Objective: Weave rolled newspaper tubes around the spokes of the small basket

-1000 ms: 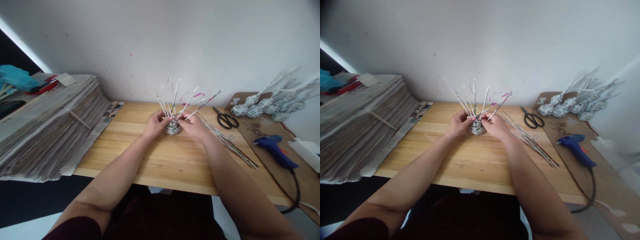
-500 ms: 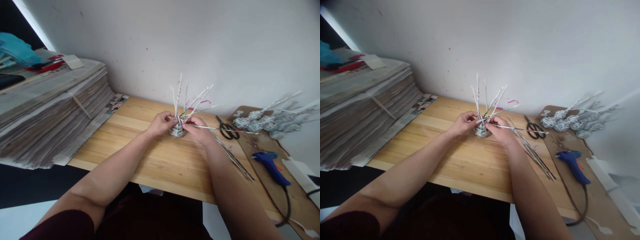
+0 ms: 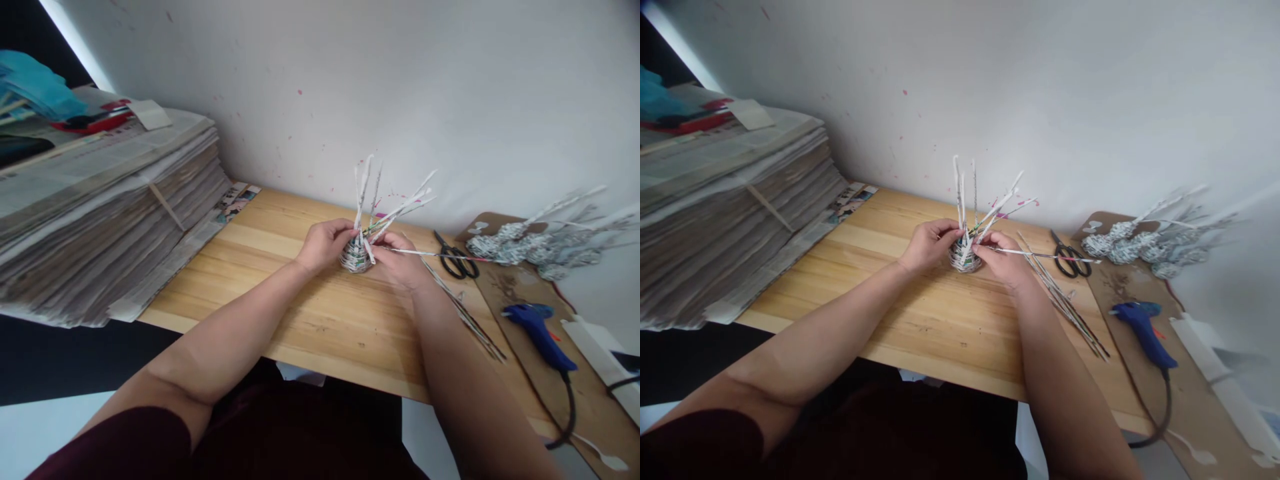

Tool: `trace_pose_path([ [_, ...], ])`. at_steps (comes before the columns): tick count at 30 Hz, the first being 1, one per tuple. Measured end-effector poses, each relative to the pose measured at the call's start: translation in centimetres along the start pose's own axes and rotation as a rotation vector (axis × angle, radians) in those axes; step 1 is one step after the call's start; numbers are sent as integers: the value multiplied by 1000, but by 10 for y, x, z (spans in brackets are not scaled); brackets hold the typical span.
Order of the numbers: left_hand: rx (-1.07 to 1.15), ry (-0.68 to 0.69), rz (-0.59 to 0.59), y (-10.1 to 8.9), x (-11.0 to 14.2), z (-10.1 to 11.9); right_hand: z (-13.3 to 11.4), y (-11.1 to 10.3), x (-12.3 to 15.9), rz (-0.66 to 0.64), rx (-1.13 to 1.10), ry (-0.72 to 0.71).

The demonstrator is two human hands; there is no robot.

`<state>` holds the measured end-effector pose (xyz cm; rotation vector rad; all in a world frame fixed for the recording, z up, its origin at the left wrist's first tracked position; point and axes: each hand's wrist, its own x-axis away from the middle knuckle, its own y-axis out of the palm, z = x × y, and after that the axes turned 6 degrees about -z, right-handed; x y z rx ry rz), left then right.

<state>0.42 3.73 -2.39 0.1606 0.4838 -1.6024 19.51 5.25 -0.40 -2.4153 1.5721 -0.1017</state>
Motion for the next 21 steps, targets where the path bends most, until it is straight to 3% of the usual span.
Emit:
trace_pose_path([
  [9,44,-56,-51,0,3,6,3,-1,0,0,27,-2],
  [15,133,-147,76,3,0,4,0,4,2,-12,43,-11],
  [18,87,-130,118,4,1,3,2,5,1,5,52,-2],
  [21,-3,-70,29,0,4,8,4,4,0,4,61,-13],
])
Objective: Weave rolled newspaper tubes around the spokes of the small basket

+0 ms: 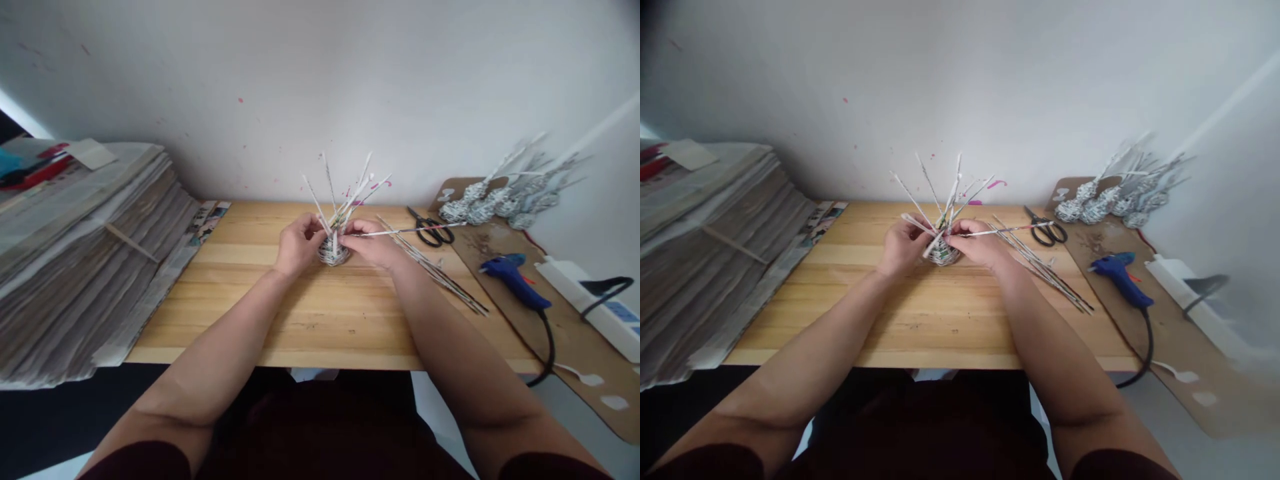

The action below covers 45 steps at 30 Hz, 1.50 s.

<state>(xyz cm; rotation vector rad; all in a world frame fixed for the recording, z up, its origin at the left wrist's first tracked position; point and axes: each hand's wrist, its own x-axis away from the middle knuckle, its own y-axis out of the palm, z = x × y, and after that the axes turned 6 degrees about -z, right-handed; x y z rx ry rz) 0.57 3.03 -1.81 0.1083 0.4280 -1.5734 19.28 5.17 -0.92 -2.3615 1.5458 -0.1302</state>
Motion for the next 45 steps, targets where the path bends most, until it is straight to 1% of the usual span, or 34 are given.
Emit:
trace_pose_path([
  [2,-64,27,-73,-6,2,6,1,-3,0,-16,-4,2],
  [5,-206,25,-233,-16,2,13,2,-7,1,-50,4,15],
  [7,-319,93,-298,-20,1,15,2,-10,2,-63,29,-5],
  [10,-413,186,-312,-19,0,14,0,-13,2,-58,42,-27],
  [15,-473,253,-343,-13,-1,7,-10,-17,7,-98,-67,88],
  [18,-476,249,-342,-11,-1,5,-13,-20,9,-116,-96,93],
  [22,-477,276,-339,-7,2,6,-11,-24,8,-133,22,37],
  [26,-531,274,-338,-2,7,12,-11,-26,9,-77,109,-1],
  [29,-564,282,-333,2,10,13,-12,-28,10,-104,23,42],
  [31,-547,277,-320,3,10,10,-11,-28,10,-139,-98,103],
  [33,-494,246,-312,2,8,4,-8,-27,8,-146,-202,149],
  [35,-401,211,-313,0,5,-3,-4,-25,7,-135,-232,162],
  [37,-342,204,-314,-2,3,-6,-2,-24,6,-138,-210,136],
  [39,-358,231,-282,-2,4,-3,-1,-22,6,-141,-149,88],
  [41,-444,287,-195,-2,7,3,-2,-21,7,-127,-49,46],
  [43,-532,320,-101,0,11,9,-3,-20,7,-112,56,41],
  [45,-562,327,-77,1,13,11,-3,-18,6,-104,113,55],
])
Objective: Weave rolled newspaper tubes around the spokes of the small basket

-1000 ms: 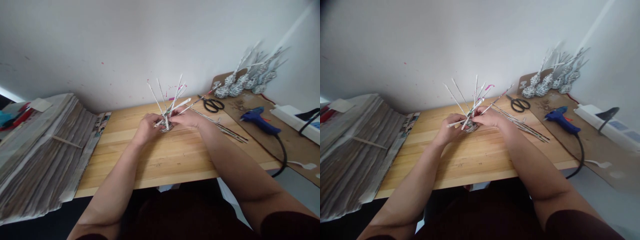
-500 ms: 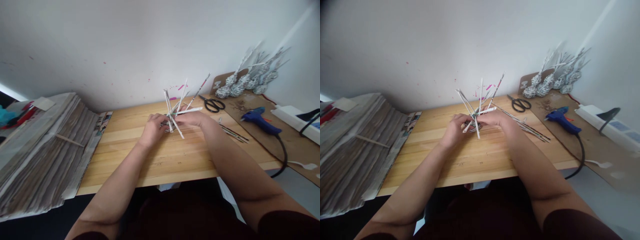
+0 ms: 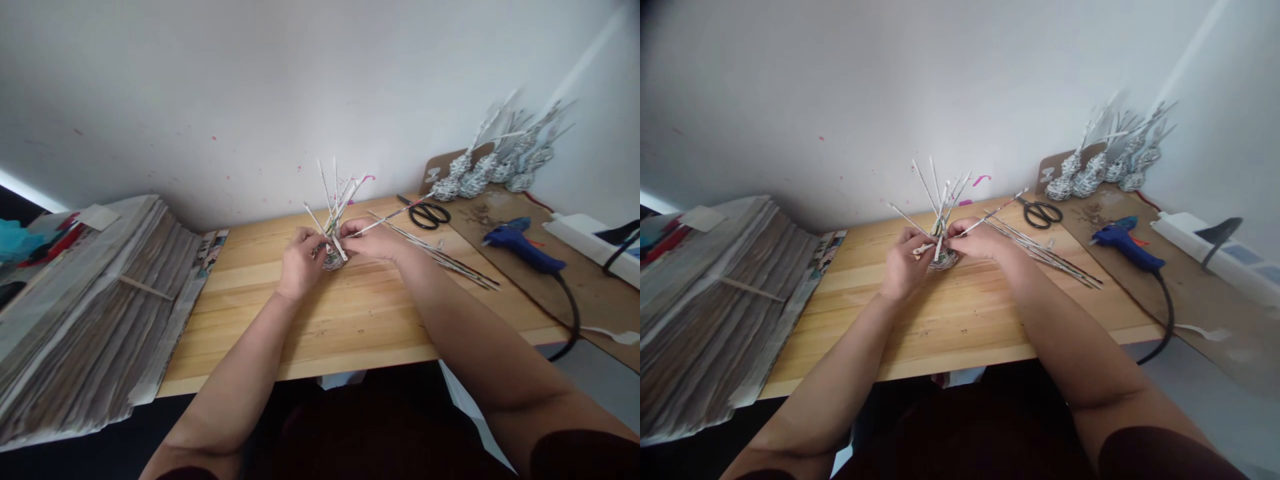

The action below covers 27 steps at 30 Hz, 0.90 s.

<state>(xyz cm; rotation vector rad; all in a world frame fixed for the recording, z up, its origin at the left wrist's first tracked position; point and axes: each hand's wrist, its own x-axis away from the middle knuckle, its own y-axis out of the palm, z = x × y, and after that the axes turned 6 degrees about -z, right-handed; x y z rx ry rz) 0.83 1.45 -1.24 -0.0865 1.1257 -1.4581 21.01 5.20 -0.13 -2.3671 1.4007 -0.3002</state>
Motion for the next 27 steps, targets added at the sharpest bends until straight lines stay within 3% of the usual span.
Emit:
trace_pose_path([
  [7,115,-102,-82,2,3,-4,-10,1,2,-3,54,12],
  [14,10,-159,-87,-1,1,-2,-23,4,8,27,79,37],
  [27,-53,-95,-65,-1,2,-1,-31,13,7,54,178,43],
])
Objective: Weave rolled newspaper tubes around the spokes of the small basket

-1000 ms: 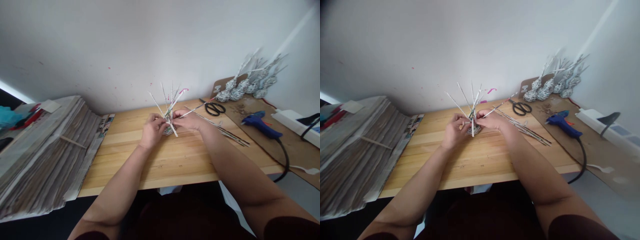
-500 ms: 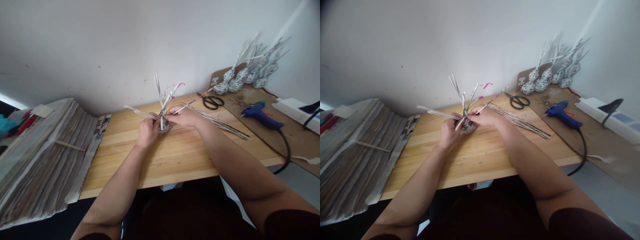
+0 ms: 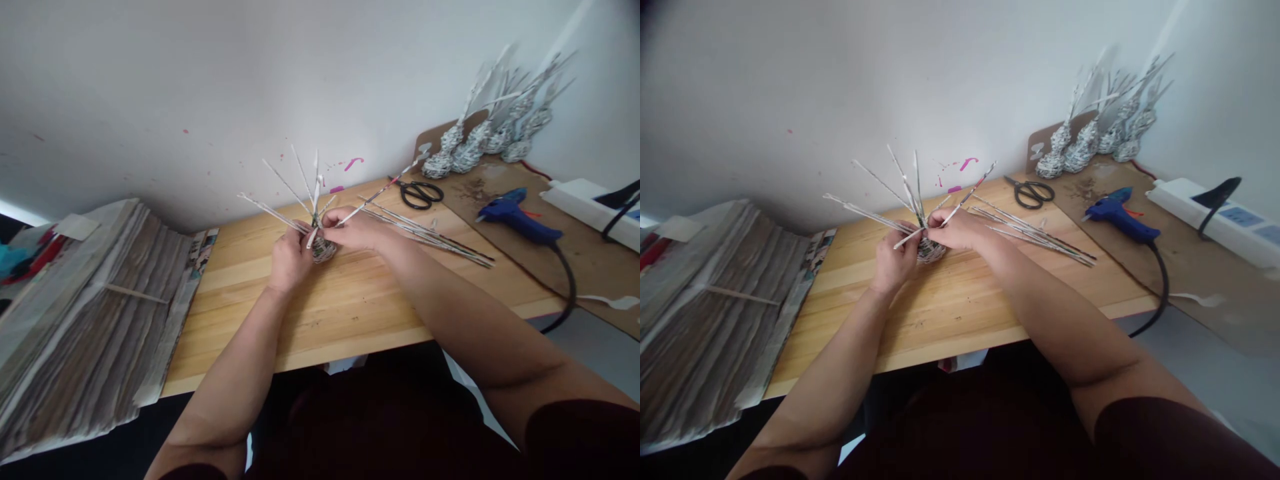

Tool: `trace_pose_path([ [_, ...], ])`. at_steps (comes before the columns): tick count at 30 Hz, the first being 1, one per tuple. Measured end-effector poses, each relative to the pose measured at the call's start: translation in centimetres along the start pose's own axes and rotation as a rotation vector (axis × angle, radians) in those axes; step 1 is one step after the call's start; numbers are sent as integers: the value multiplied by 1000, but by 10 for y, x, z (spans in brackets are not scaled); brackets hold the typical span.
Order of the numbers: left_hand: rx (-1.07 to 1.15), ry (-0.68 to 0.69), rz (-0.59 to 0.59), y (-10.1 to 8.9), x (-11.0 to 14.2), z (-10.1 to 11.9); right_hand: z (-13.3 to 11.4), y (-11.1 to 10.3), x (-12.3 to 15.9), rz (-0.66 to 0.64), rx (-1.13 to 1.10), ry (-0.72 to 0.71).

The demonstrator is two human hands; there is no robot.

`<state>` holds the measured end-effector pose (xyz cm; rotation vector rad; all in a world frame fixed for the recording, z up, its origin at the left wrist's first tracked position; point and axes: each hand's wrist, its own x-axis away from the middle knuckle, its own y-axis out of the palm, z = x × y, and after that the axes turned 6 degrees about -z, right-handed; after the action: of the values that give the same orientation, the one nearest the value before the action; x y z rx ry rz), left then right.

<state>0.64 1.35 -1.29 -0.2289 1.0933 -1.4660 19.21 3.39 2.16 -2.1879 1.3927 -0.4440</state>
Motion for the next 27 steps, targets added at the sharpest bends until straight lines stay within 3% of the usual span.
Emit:
trace_pose_path([
  [5,-24,-2,-2,-1,0,2,-1,4,0,-23,-51,-48],
  [11,9,-73,6,1,0,5,-1,-2,1,-86,65,-15],
  [15,229,-150,-7,2,-1,2,13,-2,-4,-109,-20,-65],
  [19,456,-198,-57,2,-3,0,22,-3,-8,-155,-266,4],
  [27,638,-258,-23,1,-5,3,16,1,-7,-43,-255,49],
])
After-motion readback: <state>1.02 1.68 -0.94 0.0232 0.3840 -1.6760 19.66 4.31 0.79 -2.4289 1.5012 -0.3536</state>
